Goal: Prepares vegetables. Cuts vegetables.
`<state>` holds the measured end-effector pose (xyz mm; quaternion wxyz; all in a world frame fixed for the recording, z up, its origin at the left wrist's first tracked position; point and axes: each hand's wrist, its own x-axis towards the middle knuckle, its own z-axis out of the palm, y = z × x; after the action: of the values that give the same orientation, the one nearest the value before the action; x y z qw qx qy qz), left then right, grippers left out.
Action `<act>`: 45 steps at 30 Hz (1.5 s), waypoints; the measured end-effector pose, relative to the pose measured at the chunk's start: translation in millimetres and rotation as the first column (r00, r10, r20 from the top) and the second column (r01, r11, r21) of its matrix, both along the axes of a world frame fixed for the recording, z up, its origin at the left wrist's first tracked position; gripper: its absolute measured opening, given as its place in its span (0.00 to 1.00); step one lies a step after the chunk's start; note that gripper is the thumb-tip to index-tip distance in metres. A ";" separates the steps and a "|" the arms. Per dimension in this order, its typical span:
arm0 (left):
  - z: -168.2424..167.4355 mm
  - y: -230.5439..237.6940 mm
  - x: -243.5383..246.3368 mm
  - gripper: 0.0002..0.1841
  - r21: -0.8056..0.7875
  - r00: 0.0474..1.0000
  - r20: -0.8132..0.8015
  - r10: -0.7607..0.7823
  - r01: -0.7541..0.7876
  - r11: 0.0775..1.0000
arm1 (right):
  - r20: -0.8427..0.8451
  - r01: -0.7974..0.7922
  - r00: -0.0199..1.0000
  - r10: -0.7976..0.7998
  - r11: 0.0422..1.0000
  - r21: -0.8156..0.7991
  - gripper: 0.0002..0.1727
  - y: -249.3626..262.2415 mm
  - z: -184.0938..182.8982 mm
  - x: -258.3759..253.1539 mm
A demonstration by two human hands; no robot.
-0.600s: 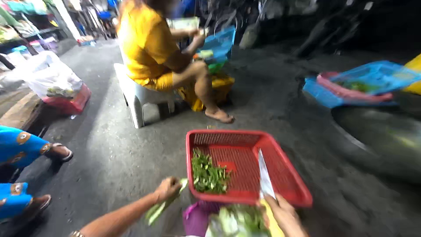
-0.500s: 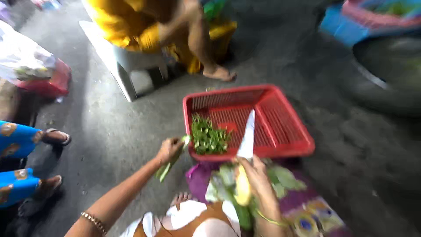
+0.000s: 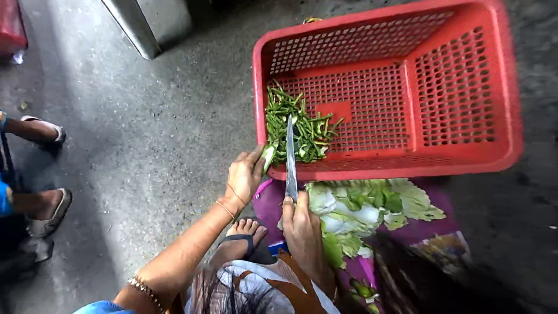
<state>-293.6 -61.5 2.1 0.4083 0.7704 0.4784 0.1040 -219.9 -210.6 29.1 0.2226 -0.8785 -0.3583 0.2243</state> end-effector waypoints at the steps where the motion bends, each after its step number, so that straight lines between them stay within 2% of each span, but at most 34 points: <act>1: 1.0 -4.4 0.9 0.22 -0.008 1.000 -0.025 0.007 -0.008 1.000 | 0.015 -0.016 1.000 0.016 1.000 0.002 0.20 1.2 0.2 -0.8; 4: -3.9 -10.4 -0.8 0.22 -0.035 0.997 -0.019 0.074 -0.074 0.997 | 0.080 -0.058 0.995 0.055 0.997 0.043 0.19 6.9 -5.6 -7.6; 6: -7.5 -8.1 -8.3 0.23 -0.153 0.984 0.023 0.174 -0.169 0.974 | 0.040 -0.056 0.998 0.055 0.998 0.037 0.19 9.3 -6.0 -12.5; 9: -12.4 1.2 -19.7 0.23 -0.311 0.926 0.113 0.361 -0.312 0.898 | -0.209 -0.021 0.978 0.020 1.000 -0.003 0.20 6.0 -14.3 -13.7; 11: -13.0 4.1 -24.1 0.23 -0.287 0.926 0.164 0.341 -0.286 0.914 | -0.411 0.012 0.911 -0.029 0.999 -0.045 0.21 0.4 -21.1 -7.5; 13: -11.2 2.3 -23.8 0.25 -0.231 0.954 0.168 0.248 -0.206 0.951 | -0.459 0.064 0.884 -0.092 0.995 -0.075 0.22 -7.3 -21.7 0.5; 17: -7.8 -7.4 -15.9 0.25 -0.181 0.985 0.109 0.137 -0.116 0.977 | -0.174 0.174 0.969 -0.177 0.984 -0.033 0.22 -12.4 -8.7 -2.1; 20: -13.0 -12.3 -10.5 0.24 -0.135 0.992 0.062 0.108 -0.099 0.986 | 0.032 0.011 0.999 -0.010 0.999 -0.033 0.20 -0.8 -1.5 -8.0; 23: -15.7 -13.9 -9.5 0.20 -0.077 0.991 0.083 0.103 -0.096 0.992 | 0.141 -0.096 0.985 0.097 0.995 -0.015 0.19 7.9 -10.3 -14.4; 27: -19.4 -15.7 -8.6 0.14 -0.017 0.987 0.128 0.096 -0.095 0.995 | 0.176 -0.105 0.979 0.104 0.994 -0.006 0.19 11.7 -8.4 -21.1; 33: -21.5 -16.3 -6.4 0.12 0.000 0.985 0.144 0.097 -0.098 0.995 | 0.141 -0.103 0.981 0.129 0.978 -0.182 0.19 14.4 -9.6 -22.4; 35: -22.4 -15.3 -7.0 0.11 0.003 0.981 0.166 0.098 -0.100 0.995 | 0.151 -0.102 0.980 0.132 0.976 -0.194 0.19 16.0 -9.7 -22.1; 41: -18.5 -5.0 -12.2 0.11 -0.180 0.971 0.179 0.158 -0.126 0.976 | 0.169 -0.094 0.978 0.120 0.984 -0.154 0.19 15.9 -14.8 -22.0; 45: -19.8 -3.8 -12.1 0.10 -0.185 0.969 0.185 0.167 -0.132 0.974 | 0.167 -0.117 0.976 0.141 0.982 -0.147 0.19 19.6 -15.8 -18.7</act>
<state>-305.7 -65.3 -17.7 0.5098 0.6798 0.4993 0.1696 -238.6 -191.0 13.2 0.1144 -0.8829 -0.4168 0.1834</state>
